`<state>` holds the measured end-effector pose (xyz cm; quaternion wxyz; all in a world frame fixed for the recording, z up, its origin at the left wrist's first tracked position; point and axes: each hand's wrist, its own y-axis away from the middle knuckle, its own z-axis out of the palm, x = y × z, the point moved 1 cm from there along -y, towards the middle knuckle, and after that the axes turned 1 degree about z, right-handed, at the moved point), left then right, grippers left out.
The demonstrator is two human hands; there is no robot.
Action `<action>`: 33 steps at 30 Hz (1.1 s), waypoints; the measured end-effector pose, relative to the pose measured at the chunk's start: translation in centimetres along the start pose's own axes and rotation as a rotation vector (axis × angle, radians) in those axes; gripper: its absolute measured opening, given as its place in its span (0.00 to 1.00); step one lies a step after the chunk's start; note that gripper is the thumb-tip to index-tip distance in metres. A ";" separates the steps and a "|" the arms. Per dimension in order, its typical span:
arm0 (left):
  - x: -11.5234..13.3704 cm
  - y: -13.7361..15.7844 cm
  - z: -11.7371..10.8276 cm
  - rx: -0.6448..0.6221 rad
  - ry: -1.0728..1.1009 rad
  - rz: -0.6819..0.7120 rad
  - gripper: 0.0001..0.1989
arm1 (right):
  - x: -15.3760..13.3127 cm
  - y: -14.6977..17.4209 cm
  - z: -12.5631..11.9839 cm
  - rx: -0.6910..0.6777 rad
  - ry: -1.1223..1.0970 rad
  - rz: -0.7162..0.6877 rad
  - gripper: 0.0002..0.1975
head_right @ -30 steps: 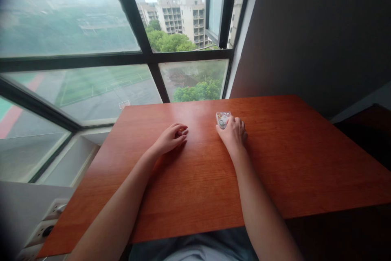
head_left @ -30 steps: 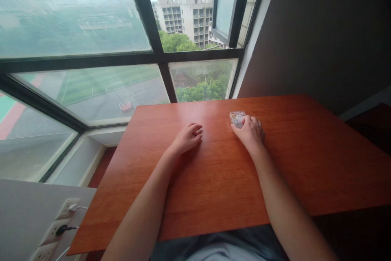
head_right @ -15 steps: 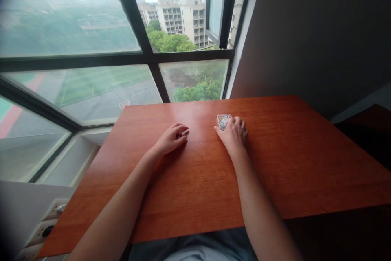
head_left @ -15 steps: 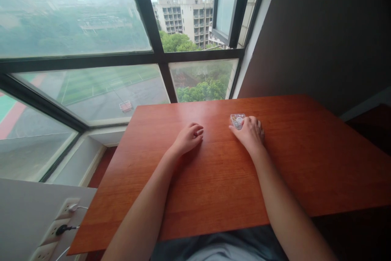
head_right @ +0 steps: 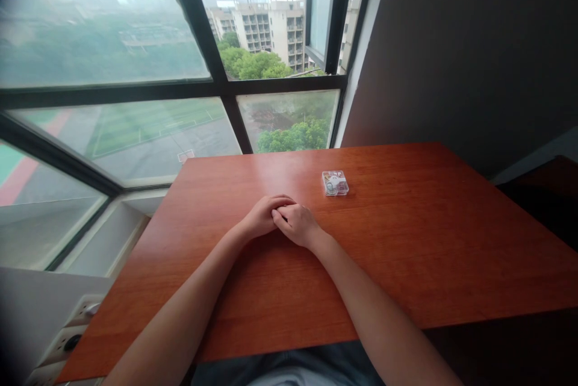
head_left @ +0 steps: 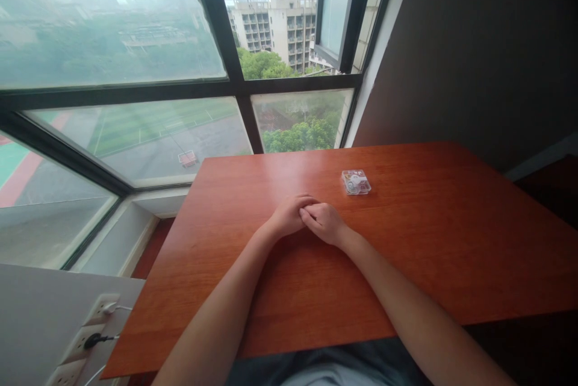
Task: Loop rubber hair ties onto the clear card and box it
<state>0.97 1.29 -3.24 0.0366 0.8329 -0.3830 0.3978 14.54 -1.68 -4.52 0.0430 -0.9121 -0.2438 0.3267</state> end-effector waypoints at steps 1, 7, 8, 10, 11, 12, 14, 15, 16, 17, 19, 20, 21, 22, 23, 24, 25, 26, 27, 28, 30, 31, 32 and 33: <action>0.1 0.0 0.0 0.001 0.004 -0.009 0.19 | 0.1 0.0 -0.1 -0.001 0.012 0.005 0.21; 0.2 -0.1 -0.1 0.004 0.004 -0.011 0.21 | 0.1 -0.1 -0.4 -0.011 0.060 0.011 0.21; 0.2 -0.1 -0.1 0.004 -0.002 -0.009 0.21 | 0.0 -0.1 -0.4 -0.013 0.065 0.014 0.21; 0.3 -0.1 -0.1 0.003 -0.018 -0.008 0.21 | -0.1 -0.1 -0.3 -0.013 0.075 0.020 0.20; 0.3 -0.2 0.0 0.002 -0.026 -0.007 0.21 | -0.2 -0.1 -0.3 -0.012 0.080 0.025 0.20; 0.3 -0.2 0.0 0.001 -0.032 -0.006 0.21 | -0.2 0.0 -0.3 -0.012 0.085 0.030 0.20; 0.2 -0.2 0.1 0.005 -0.040 0.000 0.21 | -0.3 0.0 -0.4 -0.015 0.092 0.036 0.20; 0.1 -0.1 0.1 0.008 -0.042 0.003 0.21 | -0.3 0.0 -0.4 -0.016 0.093 0.035 0.19; 0.1 -0.1 0.1 0.013 -0.042 0.004 0.21 | -0.3 -0.1 -0.5 -0.015 0.093 0.034 0.19; 0.0 -0.1 0.2 0.018 -0.041 0.003 0.21 | -0.3 -0.1 -0.5 -0.013 0.093 0.031 0.19; -0.1 -0.1 0.2 0.023 -0.041 -0.003 0.21 | -0.4 -0.1 -0.6 -0.011 0.089 0.025 0.19; -0.1 0.0 0.2 0.024 -0.042 -0.007 0.21 | -0.4 -0.1 -0.7 -0.011 0.087 0.024 0.19; -0.1 0.0 0.3 0.024 -0.043 -0.012 0.20 | -0.4 -0.1 -0.7 -0.012 0.083 0.024 0.19; -0.2 0.0 0.3 0.024 -0.045 -0.017 0.20 | -0.3 -0.1 -0.7 -0.013 0.079 0.025 0.19; -0.2 0.0 0.3 0.024 -0.047 -0.021 0.20 | -0.3 -0.1 -0.7 -0.014 0.075 0.025 0.19; -0.2 0.0 0.3 0.025 -0.048 -0.024 0.20 | -0.3 -0.1 -0.7 -0.015 0.071 0.025 0.19; -0.2 0.0 0.3 0.026 -0.049 -0.025 0.20 | -0.3 -0.1 -0.6 -0.013 0.070 0.025 0.19; -0.2 0.0 0.3 0.029 -0.050 -0.026 0.20 | -0.3 0.0 -0.6 -0.012 0.071 0.025 0.19; -0.2 0.0 0.3 0.030 -0.050 -0.025 0.20 | -0.3 -0.1 -0.6 -0.010 0.074 0.025 0.19; -0.2 0.0 0.3 0.030 -0.051 -0.024 0.20 | -0.3 -0.1 -0.6 -0.009 0.079 0.025 0.19; -0.3 0.0 0.3 0.029 -0.054 -0.024 0.20 | -0.3 -0.1 -0.6 -0.010 0.088 0.027 0.19; -0.3 0.0 0.3 0.028 -0.056 -0.025 0.20 | -0.3 -0.1 -0.7 -0.012 0.089 0.026 0.19; -0.3 0.0 0.3 0.027 -0.057 -0.025 0.20 | -0.3 -0.1 -0.7 -0.015 0.090 0.026 0.19; -0.3 0.0 0.3 0.028 -0.059 -0.026 0.20 | -0.3 -0.1 -0.7 -0.015 0.089 0.027 0.19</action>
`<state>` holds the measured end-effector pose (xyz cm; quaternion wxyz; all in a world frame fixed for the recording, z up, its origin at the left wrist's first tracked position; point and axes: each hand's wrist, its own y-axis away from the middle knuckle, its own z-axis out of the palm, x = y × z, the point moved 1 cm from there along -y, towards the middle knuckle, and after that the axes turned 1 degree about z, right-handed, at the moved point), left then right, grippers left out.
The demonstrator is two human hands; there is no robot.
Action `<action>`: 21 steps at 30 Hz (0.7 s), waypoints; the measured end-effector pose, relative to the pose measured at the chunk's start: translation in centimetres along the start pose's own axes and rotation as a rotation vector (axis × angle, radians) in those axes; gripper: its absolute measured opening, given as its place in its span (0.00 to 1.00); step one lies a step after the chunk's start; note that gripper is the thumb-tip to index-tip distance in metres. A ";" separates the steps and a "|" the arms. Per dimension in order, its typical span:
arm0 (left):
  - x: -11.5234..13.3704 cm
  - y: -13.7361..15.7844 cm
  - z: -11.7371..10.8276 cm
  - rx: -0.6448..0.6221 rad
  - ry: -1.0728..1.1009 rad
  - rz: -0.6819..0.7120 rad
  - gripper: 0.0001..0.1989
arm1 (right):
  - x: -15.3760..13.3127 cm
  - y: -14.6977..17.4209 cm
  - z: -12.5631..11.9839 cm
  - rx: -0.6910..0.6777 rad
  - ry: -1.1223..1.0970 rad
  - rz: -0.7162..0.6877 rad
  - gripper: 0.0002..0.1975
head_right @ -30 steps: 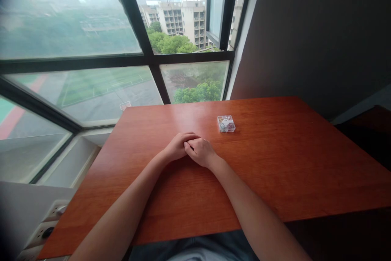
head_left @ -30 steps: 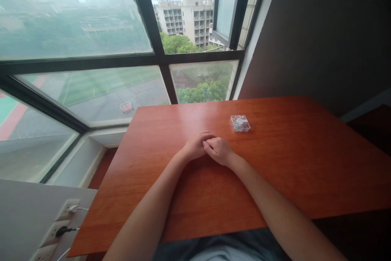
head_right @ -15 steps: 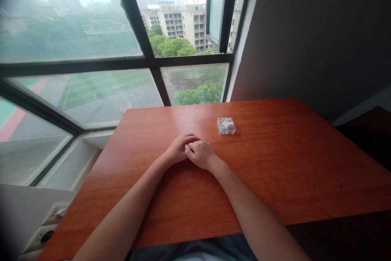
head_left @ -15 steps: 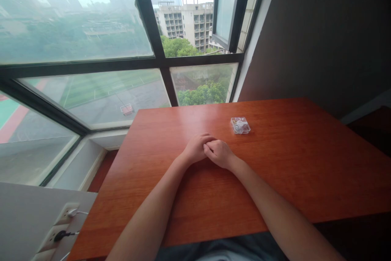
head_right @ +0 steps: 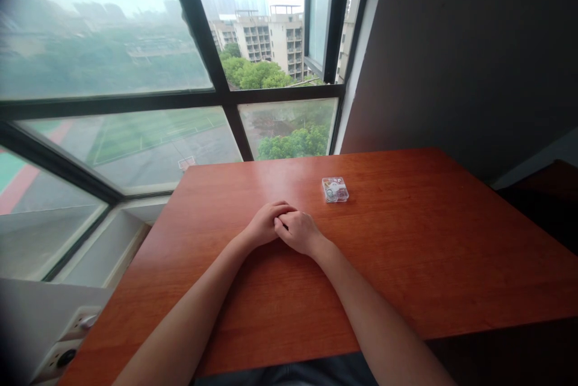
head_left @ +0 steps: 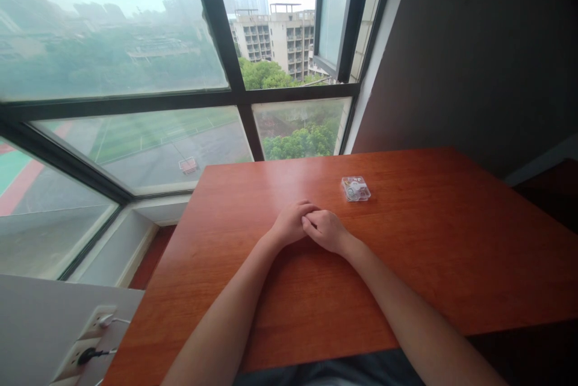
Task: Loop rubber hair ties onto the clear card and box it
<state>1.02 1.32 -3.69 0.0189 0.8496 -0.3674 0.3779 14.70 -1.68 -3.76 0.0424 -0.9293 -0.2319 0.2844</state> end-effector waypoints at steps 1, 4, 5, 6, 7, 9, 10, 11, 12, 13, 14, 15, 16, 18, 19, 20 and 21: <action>0.0 0.0 0.0 0.000 -0.002 -0.001 0.20 | 0.0 0.0 0.0 0.000 -0.001 0.001 0.19; 0.0 0.0 0.0 0.001 -0.005 -0.005 0.20 | 0.0 0.0 0.0 0.004 -0.006 0.001 0.19; 0.0 0.0 0.0 0.001 -0.005 -0.006 0.20 | 0.0 0.0 0.0 0.003 -0.009 -0.001 0.18; 0.0 0.0 0.0 0.001 -0.004 -0.007 0.20 | 0.0 0.1 0.0 0.002 -0.012 -0.004 0.18; 0.0 0.0 0.0 0.001 -0.002 -0.006 0.20 | 0.0 0.1 0.0 0.002 -0.014 -0.005 0.18; 0.0 0.0 0.0 0.001 0.005 -0.003 0.19 | 0.0 0.0 0.0 0.004 -0.018 -0.004 0.18; 0.0 0.0 0.0 0.001 0.007 0.000 0.19 | 0.0 0.0 0.0 0.005 -0.020 -0.002 0.18; -0.1 0.0 0.0 0.001 0.009 0.001 0.19 | 0.1 0.0 0.0 0.006 -0.024 -0.001 0.18; -0.1 0.0 0.0 0.001 0.009 0.001 0.19 | 0.1 0.0 0.0 0.005 -0.027 -0.001 0.18; -0.1 0.0 0.0 0.002 0.007 -0.001 0.19 | 0.1 0.0 0.0 0.004 -0.031 -0.002 0.18; -0.1 0.0 0.1 0.002 0.004 -0.005 0.19 | 0.1 0.0 0.0 0.002 -0.035 -0.003 0.18; -0.1 0.0 0.1 0.002 0.001 -0.009 0.19 | 0.1 0.0 0.0 0.002 -0.038 -0.003 0.18; -0.2 0.1 0.1 0.002 -0.002 -0.013 0.19 | 0.1 0.0 0.0 0.003 -0.040 -0.001 0.18; -0.2 0.1 0.1 0.004 -0.006 -0.020 0.18 | 0.1 0.1 0.1 0.006 -0.043 0.003 0.18; -0.2 0.1 0.1 0.006 -0.007 -0.022 0.18 | 0.1 0.1 0.1 0.008 -0.044 0.004 0.18; -0.2 0.1 0.1 0.008 -0.008 -0.024 0.18 | 0.2 0.1 0.2 0.010 -0.046 0.004 0.19; -0.2 0.2 0.1 0.009 -0.007 -0.024 0.18 | 0.2 0.1 0.3 0.012 -0.048 0.002 0.19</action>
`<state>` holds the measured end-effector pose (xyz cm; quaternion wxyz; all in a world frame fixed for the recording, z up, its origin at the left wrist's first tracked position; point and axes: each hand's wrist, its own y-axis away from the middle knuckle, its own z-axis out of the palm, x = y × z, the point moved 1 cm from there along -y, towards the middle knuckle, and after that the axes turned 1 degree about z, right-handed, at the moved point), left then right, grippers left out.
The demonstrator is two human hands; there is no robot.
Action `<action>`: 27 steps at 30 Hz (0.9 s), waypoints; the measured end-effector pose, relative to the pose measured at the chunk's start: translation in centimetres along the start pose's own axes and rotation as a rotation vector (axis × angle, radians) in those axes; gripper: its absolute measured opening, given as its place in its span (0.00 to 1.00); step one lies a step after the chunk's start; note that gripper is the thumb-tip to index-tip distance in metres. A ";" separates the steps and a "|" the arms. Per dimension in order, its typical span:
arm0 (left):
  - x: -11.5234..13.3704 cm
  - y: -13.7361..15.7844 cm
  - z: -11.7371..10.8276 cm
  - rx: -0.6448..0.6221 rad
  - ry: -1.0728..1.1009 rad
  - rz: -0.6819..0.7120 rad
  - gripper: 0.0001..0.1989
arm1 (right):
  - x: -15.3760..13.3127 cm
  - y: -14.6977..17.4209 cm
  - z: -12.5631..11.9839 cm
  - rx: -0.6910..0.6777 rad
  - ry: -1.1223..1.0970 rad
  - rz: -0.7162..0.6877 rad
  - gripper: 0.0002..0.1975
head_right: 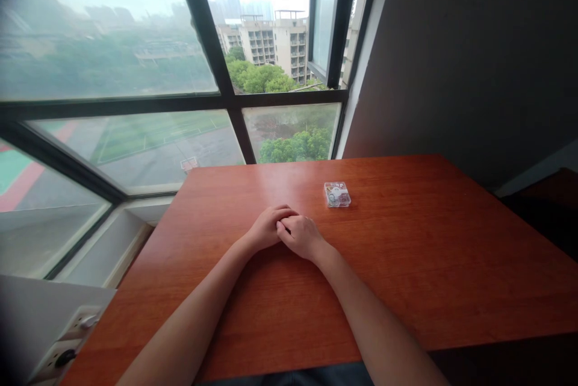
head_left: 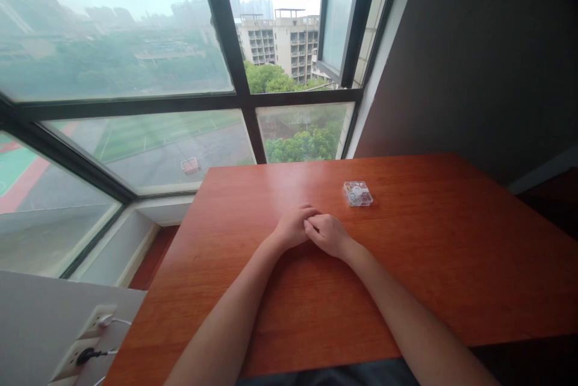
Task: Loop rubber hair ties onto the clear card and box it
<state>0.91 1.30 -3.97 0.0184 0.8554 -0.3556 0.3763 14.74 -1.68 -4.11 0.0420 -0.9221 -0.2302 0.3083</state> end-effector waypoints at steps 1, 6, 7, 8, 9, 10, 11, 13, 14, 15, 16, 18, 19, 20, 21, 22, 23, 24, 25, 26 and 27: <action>0.0 0.0 0.0 0.001 0.001 0.000 0.18 | 0.0 0.0 0.1 0.003 -0.004 -0.001 0.19; 0.0 0.0 0.0 0.000 0.012 0.005 0.18 | 0.1 0.0 0.1 0.001 -0.008 -0.001 0.18; 0.0 0.0 0.0 -0.002 0.013 0.006 0.18 | 0.0 0.0 0.0 -0.002 -0.005 0.000 0.18; 0.0 0.0 0.0 -0.003 0.015 0.007 0.18 | 0.0 0.0 0.0 -0.004 -0.002 0.001 0.19; 0.0 0.0 0.0 -0.004 0.015 0.007 0.18 | -0.1 0.0 -0.1 -0.005 0.000 0.002 0.19; 0.0 0.0 0.0 -0.004 0.015 0.006 0.18 | -0.1 0.0 -0.2 -0.006 0.001 0.003 0.19; 0.0 0.0 0.0 -0.005 0.014 0.006 0.18 | -0.2 0.0 -0.2 -0.006 0.002 0.004 0.19; 0.0 -0.1 0.0 -0.004 0.011 0.005 0.18 | -0.2 0.0 -0.3 -0.008 0.004 0.004 0.18; 0.0 -0.1 0.0 -0.004 0.010 0.005 0.18 | -0.2 0.0 -0.2 -0.008 0.006 0.004 0.18; 0.0 -0.1 0.0 -0.005 0.011 0.006 0.18 | -0.2 0.0 -0.2 -0.007 0.007 0.004 0.18; 0.0 -0.1 0.0 -0.007 0.012 0.007 0.18 | -0.2 0.0 -0.2 -0.007 0.008 0.005 0.18; 0.0 -0.1 0.0 -0.011 0.014 0.009 0.18 | -0.1 0.0 -0.1 -0.008 0.005 0.007 0.18; 0.0 -0.1 0.0 -0.012 0.014 0.010 0.18 | -0.1 0.0 -0.1 -0.007 0.002 0.008 0.18; 0.0 -0.1 0.0 -0.012 0.013 0.011 0.17 | -0.1 0.0 -0.1 -0.007 -0.001 0.008 0.18; 0.0 -0.1 0.0 -0.012 0.012 0.011 0.17 | -0.1 0.0 -0.1 -0.006 -0.004 0.007 0.18; 0.0 -0.1 -0.1 -0.011 0.011 0.011 0.18 | -0.1 0.0 -0.1 -0.006 -0.006 0.005 0.18; 0.0 0.0 -0.1 -0.011 0.009 0.010 0.18 | -0.1 0.0 -0.1 -0.006 -0.006 0.003 0.18; 0.0 0.0 -0.1 -0.011 0.008 0.009 0.18 | -0.1 0.0 -0.2 -0.006 -0.006 0.002 0.18; 0.0 0.0 -0.1 -0.012 0.007 0.009 0.18 | -0.1 0.0 -0.2 -0.008 -0.007 0.001 0.18; 0.0 0.0 -0.1 -0.011 0.007 0.010 0.18 | -0.2 0.0 -0.2 -0.008 -0.008 0.002 0.18; -0.1 0.0 0.0 -0.011 0.007 0.011 0.18 | -0.2 0.0 -0.2 -0.007 -0.008 0.004 0.18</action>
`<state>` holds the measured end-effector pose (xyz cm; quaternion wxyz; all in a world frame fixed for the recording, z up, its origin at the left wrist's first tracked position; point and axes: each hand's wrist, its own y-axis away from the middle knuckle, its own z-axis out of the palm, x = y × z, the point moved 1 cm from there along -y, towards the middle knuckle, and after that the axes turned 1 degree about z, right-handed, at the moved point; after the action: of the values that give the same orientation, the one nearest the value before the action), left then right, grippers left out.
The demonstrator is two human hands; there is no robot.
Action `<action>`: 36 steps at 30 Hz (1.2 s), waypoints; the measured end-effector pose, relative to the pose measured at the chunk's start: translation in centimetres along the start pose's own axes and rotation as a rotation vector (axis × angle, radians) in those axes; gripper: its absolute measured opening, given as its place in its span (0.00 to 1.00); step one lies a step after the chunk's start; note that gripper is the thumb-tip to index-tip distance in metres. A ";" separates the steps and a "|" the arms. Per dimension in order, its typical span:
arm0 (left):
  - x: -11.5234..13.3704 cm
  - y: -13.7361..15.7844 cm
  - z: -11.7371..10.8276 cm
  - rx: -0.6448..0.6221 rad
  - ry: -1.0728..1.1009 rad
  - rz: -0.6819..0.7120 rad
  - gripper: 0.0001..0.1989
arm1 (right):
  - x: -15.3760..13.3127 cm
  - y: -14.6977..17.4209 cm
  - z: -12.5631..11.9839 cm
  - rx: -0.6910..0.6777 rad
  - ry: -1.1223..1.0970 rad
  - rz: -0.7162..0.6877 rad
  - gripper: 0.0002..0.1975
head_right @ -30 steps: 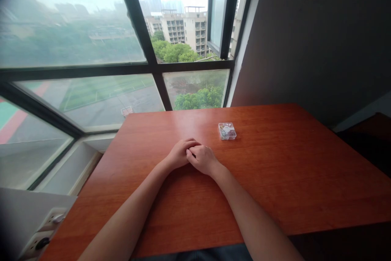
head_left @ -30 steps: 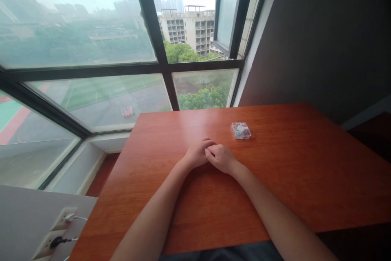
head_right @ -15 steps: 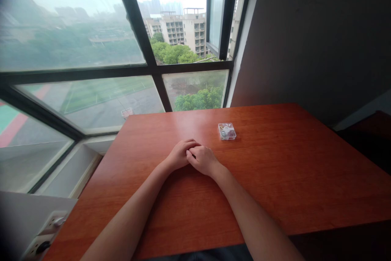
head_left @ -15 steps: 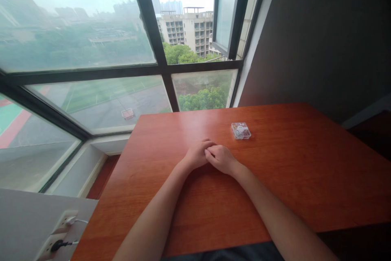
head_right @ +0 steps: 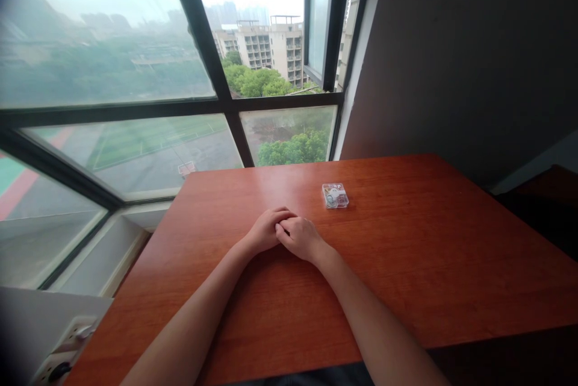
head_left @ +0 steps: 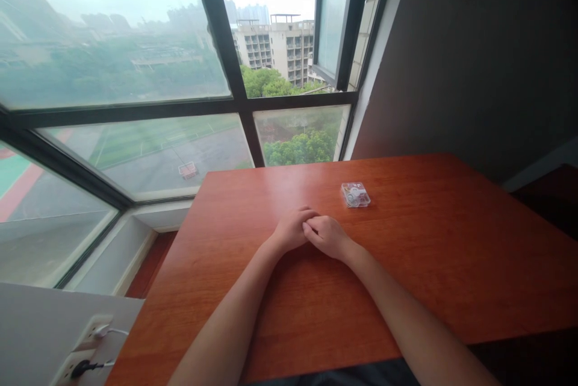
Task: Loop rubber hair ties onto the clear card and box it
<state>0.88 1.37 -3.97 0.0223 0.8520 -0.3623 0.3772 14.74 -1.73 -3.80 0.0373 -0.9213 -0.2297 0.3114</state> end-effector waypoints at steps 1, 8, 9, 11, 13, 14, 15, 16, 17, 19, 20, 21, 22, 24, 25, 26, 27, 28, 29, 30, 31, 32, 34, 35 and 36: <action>0.0 0.0 0.0 0.000 0.000 0.001 0.18 | 0.0 0.0 0.0 0.001 0.000 0.002 0.18; -0.2 -0.1 0.1 0.001 0.003 0.000 0.18 | -0.1 -0.1 0.0 -0.007 0.015 -0.003 0.18; -0.2 -0.1 0.1 0.002 0.003 -0.001 0.18 | 0.0 -0.1 0.0 -0.009 0.012 -0.003 0.18; -0.2 0.0 0.1 0.003 0.005 0.001 0.18 | 0.0 -0.1 0.0 -0.011 0.007 -0.002 0.18; -0.3 0.0 0.2 0.002 0.005 0.002 0.18 | 0.0 -0.1 0.0 -0.014 0.005 0.000 0.18; -0.3 0.0 0.2 0.002 0.006 0.003 0.18 | 0.0 -0.1 0.0 -0.015 0.006 0.001 0.18; -0.2 0.0 0.2 0.001 0.006 0.003 0.18 | 0.0 -0.1 0.0 -0.015 0.008 0.001 0.18; -0.2 0.0 0.1 0.001 0.007 0.002 0.18 | 0.0 -0.1 0.0 -0.016 0.010 0.002 0.18; -0.2 0.0 0.1 -0.001 0.007 0.002 0.18 | 0.0 -0.1 0.0 -0.016 0.013 0.004 0.18; -0.2 0.0 0.1 0.000 0.006 0.000 0.18 | 0.0 -0.1 -0.1 -0.020 0.017 0.007 0.18; -0.2 0.0 0.1 0.000 0.004 -0.002 0.18 | 0.0 -0.1 -0.1 -0.023 0.019 0.008 0.18; -0.2 0.0 0.1 0.000 0.003 -0.003 0.18 | 0.0 -0.1 -0.1 -0.027 0.020 0.010 0.18; -0.2 0.0 0.1 0.001 0.002 -0.003 0.18 | 0.0 -0.1 -0.1 -0.030 0.021 0.012 0.18; -0.2 0.0 0.1 0.000 0.001 -0.001 0.18 | -0.1 -0.1 -0.1 -0.035 0.023 0.015 0.18; -0.2 0.0 0.1 -0.001 0.002 0.000 0.18 | -0.1 -0.1 -0.1 -0.036 0.024 0.015 0.18; -0.2 -0.1 0.0 -0.001 0.003 0.001 0.18 | -0.1 -0.1 -0.1 -0.036 0.025 0.015 0.18; -0.2 -0.1 0.0 -0.001 0.004 0.002 0.18 | -0.1 -0.1 -0.1 -0.037 0.026 0.014 0.18; -0.1 -0.1 0.1 -0.002 0.005 0.002 0.18 | -0.1 -0.1 -0.1 -0.038 0.026 0.013 0.18; -0.1 -0.1 0.1 -0.001 0.006 0.002 0.18 | -0.1 -0.1 -0.2 -0.038 0.027 0.012 0.18; -0.1 -0.1 0.1 0.000 0.006 0.002 0.18 | -0.1 -0.1 -0.2 -0.038 0.028 0.011 0.18; -0.1 -0.1 0.1 0.000 0.006 0.001 0.18 | -0.1 -0.1 -0.2 -0.038 0.028 0.010 0.18; -0.1 -0.1 0.1 0.001 0.005 0.000 0.18 | -0.1 -0.1 -0.2 -0.036 0.029 0.010 0.18; 0.0 0.0 0.1 0.003 0.002 -0.002 0.18 | -0.1 -0.1 -0.2 -0.033 0.028 0.009 0.18; 0.0 0.0 0.1 0.003 0.001 -0.003 0.18 | -0.1 -0.1 -0.2 -0.031 0.027 0.009 0.18; 0.0 0.0 0.1 0.002 0.000 -0.003 0.18 | -0.1 -0.1 -0.2 -0.030 0.026 0.008 0.18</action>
<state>0.90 1.39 -4.03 0.0222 0.8526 -0.3607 0.3775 14.75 -1.67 -3.58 0.0255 -0.9267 -0.2302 0.2960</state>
